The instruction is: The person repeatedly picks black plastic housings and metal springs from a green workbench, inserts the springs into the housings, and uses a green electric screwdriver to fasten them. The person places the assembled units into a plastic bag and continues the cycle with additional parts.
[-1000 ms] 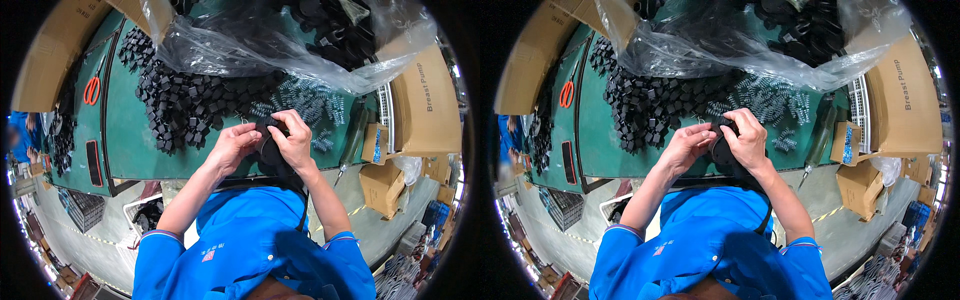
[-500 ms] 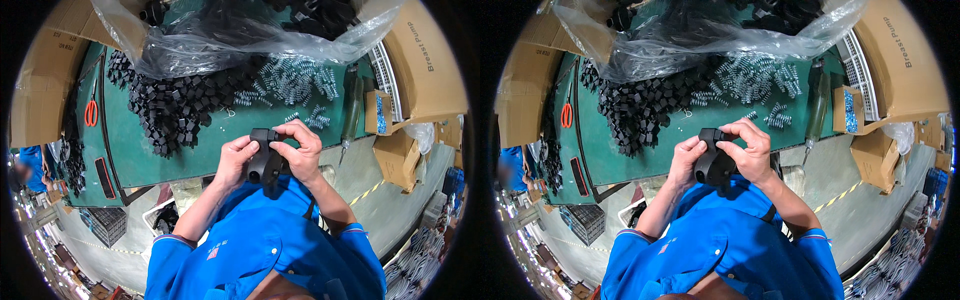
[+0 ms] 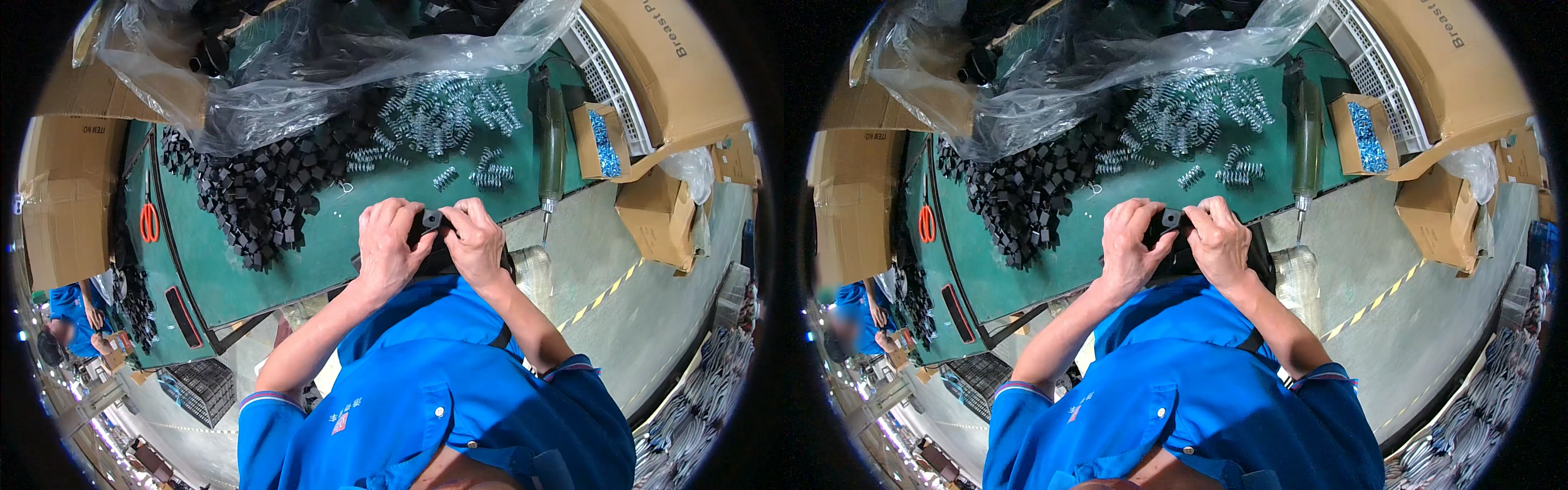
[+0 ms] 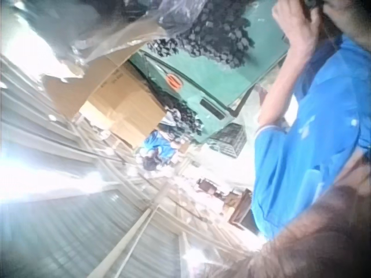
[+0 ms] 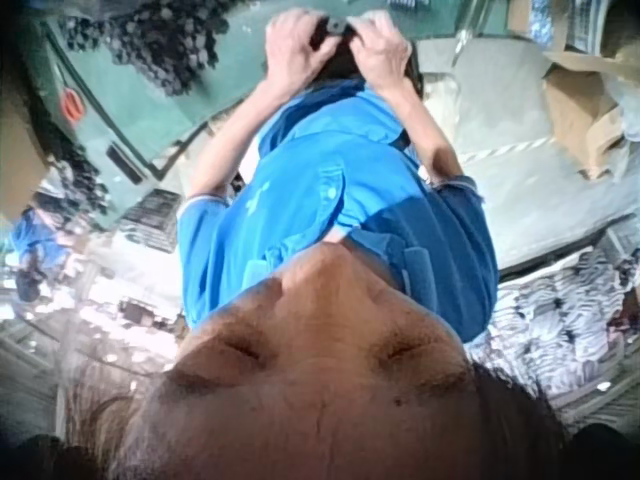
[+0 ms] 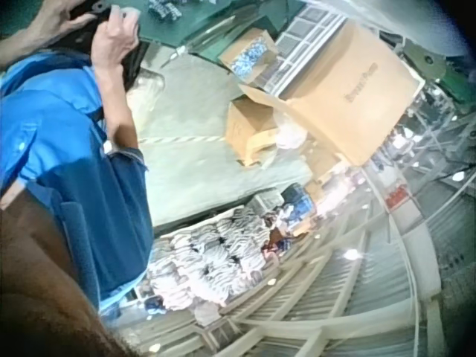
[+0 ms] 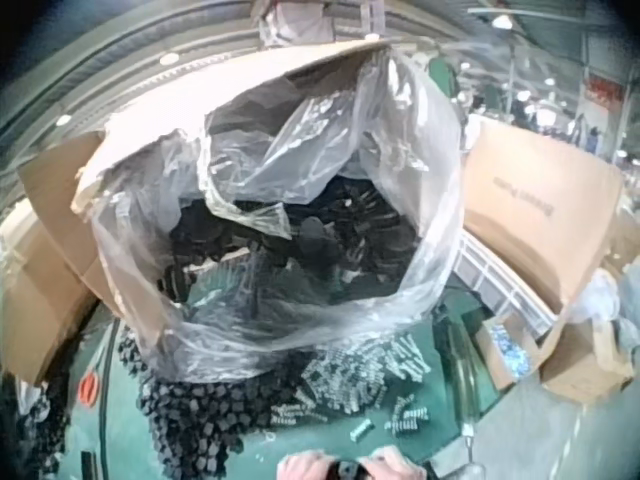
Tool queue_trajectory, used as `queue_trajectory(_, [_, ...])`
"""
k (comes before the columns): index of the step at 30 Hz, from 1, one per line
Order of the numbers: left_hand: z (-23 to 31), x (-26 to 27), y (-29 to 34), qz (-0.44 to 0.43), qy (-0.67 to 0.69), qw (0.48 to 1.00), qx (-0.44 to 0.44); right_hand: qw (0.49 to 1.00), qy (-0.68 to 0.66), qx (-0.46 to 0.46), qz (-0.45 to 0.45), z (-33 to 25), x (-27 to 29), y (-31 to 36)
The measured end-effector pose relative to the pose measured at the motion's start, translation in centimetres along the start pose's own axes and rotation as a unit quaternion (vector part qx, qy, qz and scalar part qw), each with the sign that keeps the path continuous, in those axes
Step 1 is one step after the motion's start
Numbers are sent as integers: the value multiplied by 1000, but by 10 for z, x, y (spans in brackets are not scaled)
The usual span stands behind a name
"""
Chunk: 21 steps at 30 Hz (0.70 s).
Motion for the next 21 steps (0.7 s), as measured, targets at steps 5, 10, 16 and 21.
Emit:
queue_trajectory(5, [4,4,-7,-112,11,993,16,999,3,51,-12,11,-2,5])
queue_trajectory(10, [12,9,-18,-189,-21,982,5,996,16,65,-52,10,4,4])
queue_trajectory(16, [28,3,-25,-170,-162,970,-59,991,107,-27,80,21,106,-36])
queue_trajectory(21, [17,-9,-32,-181,-128,974,-54,909,291,-298,-21,61,136,-82])
Point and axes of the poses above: each hand's wrist, its own y-axis away from the middle knuckle, its own x-axis out of the back of the hand, z = x × y, the point moved 3 cm from there along -y, towards the middle knuckle, and after that the axes turned 11 degrees about -y, right-handed, at the moved point
